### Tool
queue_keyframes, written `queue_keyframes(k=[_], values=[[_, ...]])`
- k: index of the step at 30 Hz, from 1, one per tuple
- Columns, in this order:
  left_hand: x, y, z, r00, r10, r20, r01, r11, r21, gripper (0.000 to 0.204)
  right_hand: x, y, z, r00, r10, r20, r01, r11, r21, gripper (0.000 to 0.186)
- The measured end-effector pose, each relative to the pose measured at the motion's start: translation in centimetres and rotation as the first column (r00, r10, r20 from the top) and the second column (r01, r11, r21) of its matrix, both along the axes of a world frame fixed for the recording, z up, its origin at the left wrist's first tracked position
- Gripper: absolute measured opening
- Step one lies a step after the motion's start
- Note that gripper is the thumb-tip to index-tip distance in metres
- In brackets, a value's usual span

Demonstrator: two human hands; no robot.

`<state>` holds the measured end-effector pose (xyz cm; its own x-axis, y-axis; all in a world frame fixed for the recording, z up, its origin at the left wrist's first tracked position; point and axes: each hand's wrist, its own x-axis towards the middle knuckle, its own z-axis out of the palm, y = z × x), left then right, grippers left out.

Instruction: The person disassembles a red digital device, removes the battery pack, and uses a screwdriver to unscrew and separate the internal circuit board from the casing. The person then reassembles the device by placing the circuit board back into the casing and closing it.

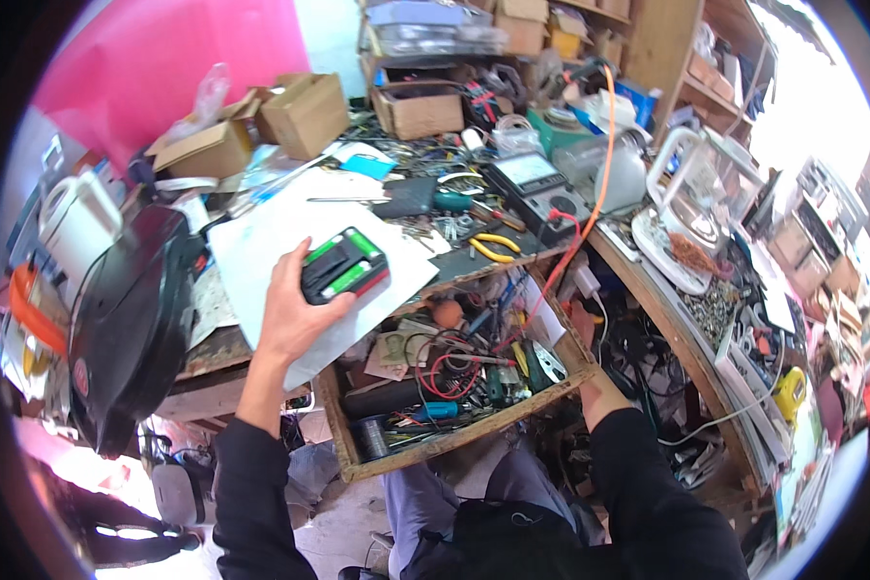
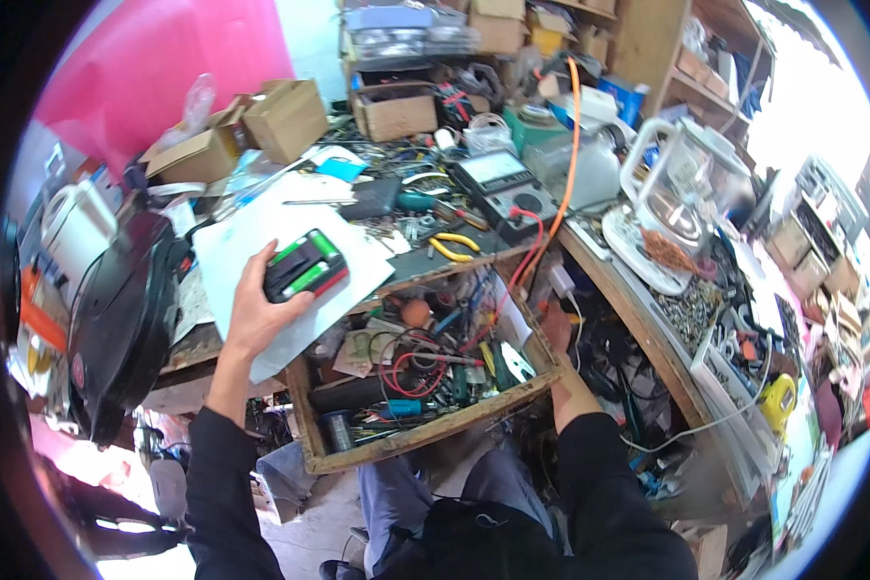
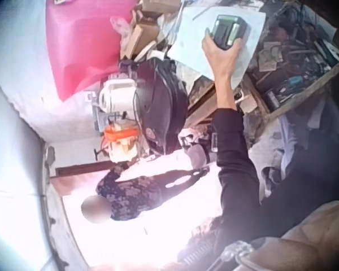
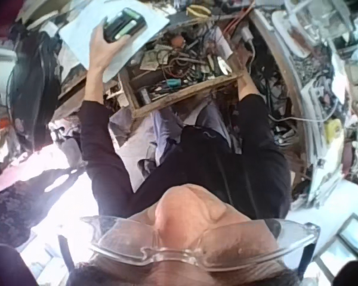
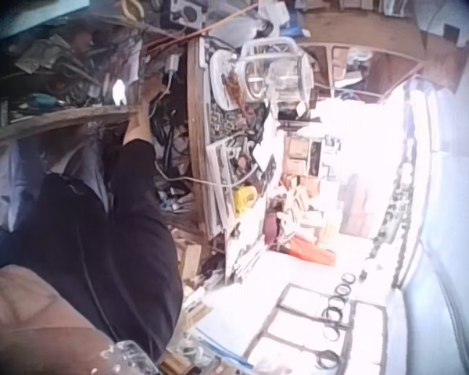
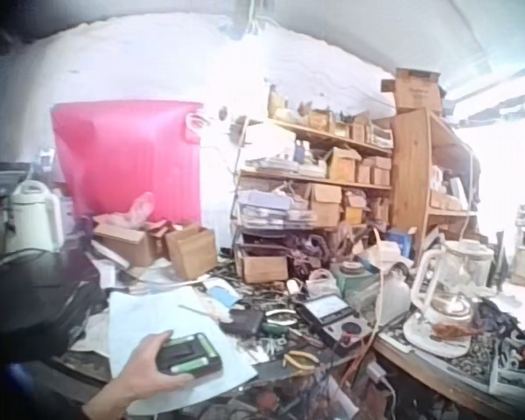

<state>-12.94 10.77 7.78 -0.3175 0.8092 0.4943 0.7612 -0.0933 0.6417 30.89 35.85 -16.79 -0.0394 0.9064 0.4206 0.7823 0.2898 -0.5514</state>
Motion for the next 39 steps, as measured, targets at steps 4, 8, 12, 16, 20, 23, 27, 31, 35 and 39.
queue_keyframes(k=[4, 8, 12, 16, 20, 23, 27, 31, 35, 39], values=[[0.9, 1.1, 0.5, 0.997, -0.070, -0.036, 0.073, 0.994, 0.085, 0.104, 4.4, 2.3, -1.8, 0.994, 0.030, -0.105, -0.054, 0.971, -0.234, 0.035], [0.7, -0.3, 0.4, 0.992, -0.024, -0.125, 0.045, 0.984, 0.170, 0.106, 4.7, -4.0, -2.1, 0.610, 0.007, -0.793, -0.398, 0.868, -0.298, 0.035], [1.4, -1.0, 0.6, 0.995, -0.042, -0.092, 0.057, 0.985, 0.163, 0.110, 7.3, -10.6, 1.6, 0.918, 0.076, -0.390, -0.163, 0.968, -0.193, 0.030], [1.4, -0.8, 0.9, 0.993, -0.073, -0.090, 0.088, 0.980, 0.176, 0.111, 5.8, -16.2, 8.0, 0.802, -0.050, -0.595, -0.076, 0.980, -0.185, 0.021], [1.5, -0.3, 0.6, 0.993, -0.071, -0.097, 0.086, 0.983, 0.163, 0.110, 2.0, -18.2, 13.2, 0.893, 0.198, -0.404, -0.078, 0.952, 0.295, 0.017], [1.3, -0.7, 0.7, 0.990, -0.050, -0.129, 0.072, 0.982, 0.175, 0.110, -2.8, -19.2, 19.5, 0.948, 0.296, -0.120, -0.201, 0.845, 0.496, 0.017], [1.5, -0.9, 0.5, 0.994, -0.040, -0.102, 0.057, 0.983, 0.176, 0.108, -10.1, -19.3, 22.9, 0.825, 0.548, -0.142, -0.428, 0.768, 0.477, 0.015], [1.4, -0.6, 0.4, 0.992, -0.014, -0.129, 0.037, 0.983, 0.181, 0.108, -19.0, -20.3, 25.7, 0.745, 0.666, -0.042, -0.569, 0.666, 0.482, 0.012], [1.7, -0.3, 0.3, 0.986, 0.018, -0.166, 0.020, 0.975, 0.222, 0.102, -26.3, -19.4, 25.9, 0.735, 0.675, 0.058, -0.596, 0.604, 0.529, 0.009], [1.6, 0.0, -0.2, 0.987, 0.041, -0.158, 0.001, 0.967, 0.255, 0.098, -27.8, -18.9, 26.6, 0.724, 0.688, 0.051, -0.657, 0.665, 0.355, 0.008]])
